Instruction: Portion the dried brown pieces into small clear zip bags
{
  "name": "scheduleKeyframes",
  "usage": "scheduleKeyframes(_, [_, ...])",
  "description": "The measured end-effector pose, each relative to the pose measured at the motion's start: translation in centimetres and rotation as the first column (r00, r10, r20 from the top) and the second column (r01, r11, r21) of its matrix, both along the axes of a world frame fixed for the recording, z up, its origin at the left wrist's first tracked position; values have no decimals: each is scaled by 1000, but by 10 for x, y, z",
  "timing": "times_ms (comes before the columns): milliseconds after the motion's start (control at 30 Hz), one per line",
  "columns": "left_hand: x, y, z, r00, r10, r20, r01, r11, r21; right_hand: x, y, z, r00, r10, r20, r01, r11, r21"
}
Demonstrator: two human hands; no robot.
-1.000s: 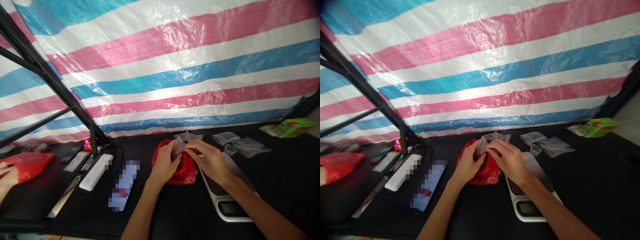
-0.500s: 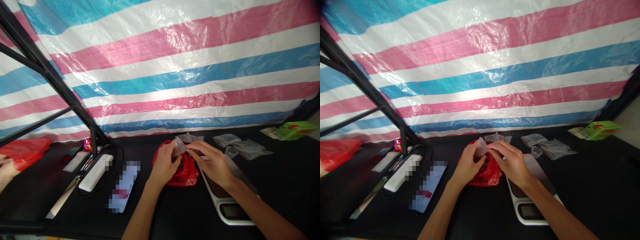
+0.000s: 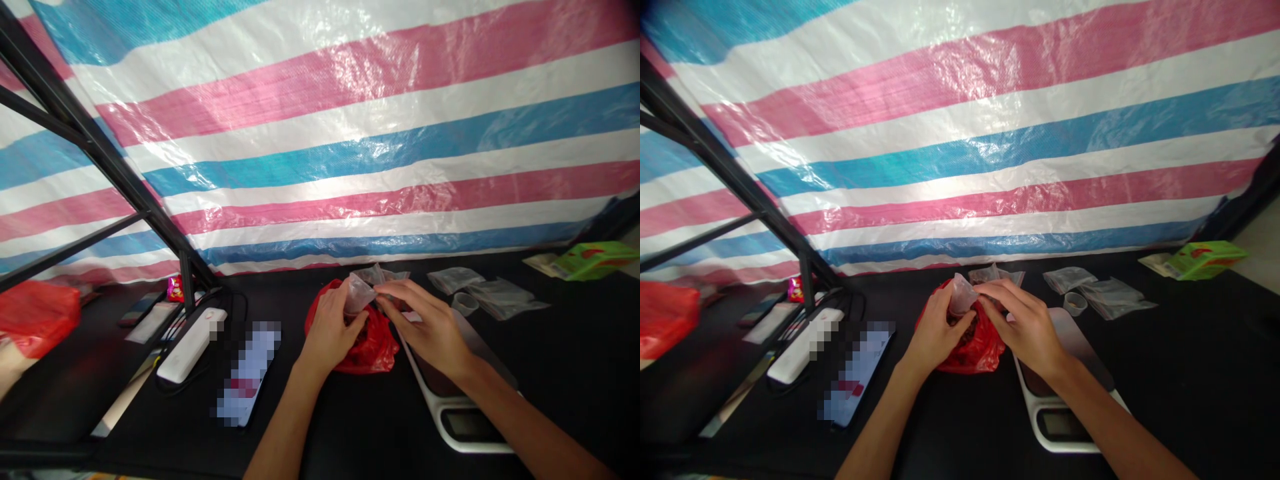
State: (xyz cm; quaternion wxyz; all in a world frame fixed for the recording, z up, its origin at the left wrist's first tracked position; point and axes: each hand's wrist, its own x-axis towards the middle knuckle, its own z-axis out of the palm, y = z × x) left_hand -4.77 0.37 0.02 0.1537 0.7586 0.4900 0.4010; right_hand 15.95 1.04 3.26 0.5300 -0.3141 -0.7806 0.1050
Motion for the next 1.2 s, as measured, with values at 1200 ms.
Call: scheduleKeyframes(1200, [-11, 0, 22, 803, 586, -104, -580, 810, 86, 125, 61, -12, 560, -748, 357, 820, 560, -114])
